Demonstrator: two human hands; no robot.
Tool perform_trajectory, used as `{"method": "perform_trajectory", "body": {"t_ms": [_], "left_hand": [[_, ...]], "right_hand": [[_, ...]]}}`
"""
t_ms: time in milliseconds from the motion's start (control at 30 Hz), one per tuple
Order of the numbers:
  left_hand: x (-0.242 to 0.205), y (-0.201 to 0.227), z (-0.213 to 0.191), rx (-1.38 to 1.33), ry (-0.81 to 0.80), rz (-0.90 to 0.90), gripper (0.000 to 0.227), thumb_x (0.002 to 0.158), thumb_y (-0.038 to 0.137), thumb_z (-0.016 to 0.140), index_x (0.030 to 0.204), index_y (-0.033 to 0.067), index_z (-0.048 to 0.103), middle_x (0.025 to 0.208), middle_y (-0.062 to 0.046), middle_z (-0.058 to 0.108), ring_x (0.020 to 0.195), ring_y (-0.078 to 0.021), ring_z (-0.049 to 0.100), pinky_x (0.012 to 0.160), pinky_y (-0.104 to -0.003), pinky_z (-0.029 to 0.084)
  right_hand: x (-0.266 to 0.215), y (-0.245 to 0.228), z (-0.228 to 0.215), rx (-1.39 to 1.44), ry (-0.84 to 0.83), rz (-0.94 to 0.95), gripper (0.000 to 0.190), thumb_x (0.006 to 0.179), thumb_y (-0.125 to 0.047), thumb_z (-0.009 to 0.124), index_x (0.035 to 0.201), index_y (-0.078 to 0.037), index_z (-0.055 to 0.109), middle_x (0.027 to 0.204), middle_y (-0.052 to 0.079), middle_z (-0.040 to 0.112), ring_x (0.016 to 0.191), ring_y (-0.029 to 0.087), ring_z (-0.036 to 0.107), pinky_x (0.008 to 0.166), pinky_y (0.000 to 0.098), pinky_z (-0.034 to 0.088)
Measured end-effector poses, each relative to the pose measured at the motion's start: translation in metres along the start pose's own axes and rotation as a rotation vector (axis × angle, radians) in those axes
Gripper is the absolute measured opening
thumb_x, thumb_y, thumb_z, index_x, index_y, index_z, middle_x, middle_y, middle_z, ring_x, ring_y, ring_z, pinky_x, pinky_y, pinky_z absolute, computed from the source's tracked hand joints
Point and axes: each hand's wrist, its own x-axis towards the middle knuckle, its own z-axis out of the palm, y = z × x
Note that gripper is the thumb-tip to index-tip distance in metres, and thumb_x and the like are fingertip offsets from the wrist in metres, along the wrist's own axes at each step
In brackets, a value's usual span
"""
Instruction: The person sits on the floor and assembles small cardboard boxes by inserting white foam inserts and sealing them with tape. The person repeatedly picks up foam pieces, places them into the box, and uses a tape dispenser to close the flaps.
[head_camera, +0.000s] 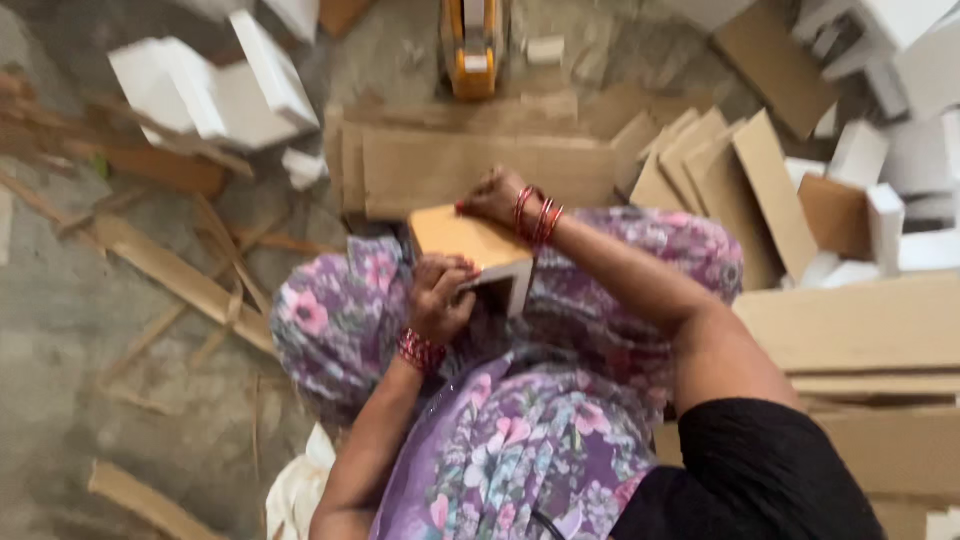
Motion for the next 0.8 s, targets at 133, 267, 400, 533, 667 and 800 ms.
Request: {"method": "perform_trajectory", "body": {"t_ms": [133,267,400,533,667,800], "left_hand": [[-0.009,0.015,-0.003,-0.009,-0.022,0.077,0.031,0.072,-0.002,0.077,0.1,0.0097,0.07,0.105,-0.004,0.067,0.108,-0.0269,0.065,0.102,-0.045,0.049],[-0.007,0.022,-0.002,0.011,-0.03,0.163,0.029,0.074,-0.003,0.077,0.1,0.0097,0.07,0.107,-0.004,0.067,0.108,-0.0256,0.065,0.103,-0.045,0.048],[-0.021,0.025,-0.005,0.051,-0.053,0.186,0.029,0.075,-0.002,0.077,0.1,0.0095,0.07,0.107,-0.003,0.067,0.109,-0.0261,0.065,0.103,-0.045,0.048],[-0.025,0.025,-0.005,0.066,-0.051,0.196,0.029,0.073,-0.002,0.076,0.1,0.0088,0.07,0.105,-0.004,0.066,0.108,-0.0271,0.064,0.102,-0.045,0.048],[-0.027,0.027,-0.003,0.096,-0.029,0.214,0.028,0.075,-0.001,0.077,0.099,0.0101,0.07,0.106,-0.003,0.066,0.109,-0.0253,0.064,0.103,-0.044,0.048],[-0.035,0.031,0.001,0.116,-0.035,0.251,0.027,0.075,0.0,0.078,0.099,0.0112,0.071,0.106,-0.002,0.067,0.108,-0.0237,0.064,0.104,-0.044,0.047]], "right_hand": [[-0.037,-0.015,-0.01,0.098,0.153,-0.126,0.03,0.078,-0.046,0.087,0.092,-0.02,0.083,0.1,0.009,0.057,0.097,0.022,0.056,0.086,0.0352,0.051],[-0.049,-0.014,-0.008,0.165,0.272,-0.325,0.026,0.08,-0.039,0.089,0.091,-0.016,0.083,0.102,0.007,0.055,0.102,0.022,0.052,0.091,0.034,0.048],[-0.048,0.005,0.013,0.294,0.258,-0.291,0.025,0.082,-0.037,0.088,0.094,-0.016,0.083,0.107,0.006,0.055,0.106,0.02,0.052,0.094,0.033,0.048],[-0.034,0.014,0.017,0.473,0.16,-0.175,0.025,0.081,-0.037,0.089,0.093,-0.015,0.083,0.106,0.006,0.058,0.107,0.019,0.055,0.096,0.0324,0.048],[-0.032,0.013,0.019,0.432,0.175,-0.217,0.026,0.08,-0.033,0.09,0.094,-0.013,0.082,0.105,0.005,0.061,0.108,0.019,0.054,0.098,0.0318,0.045],[-0.05,0.015,0.016,0.415,0.19,-0.391,0.024,0.084,-0.032,0.087,0.097,-0.013,0.081,0.109,0.004,0.056,0.11,0.019,0.053,0.098,0.0324,0.045]]}}
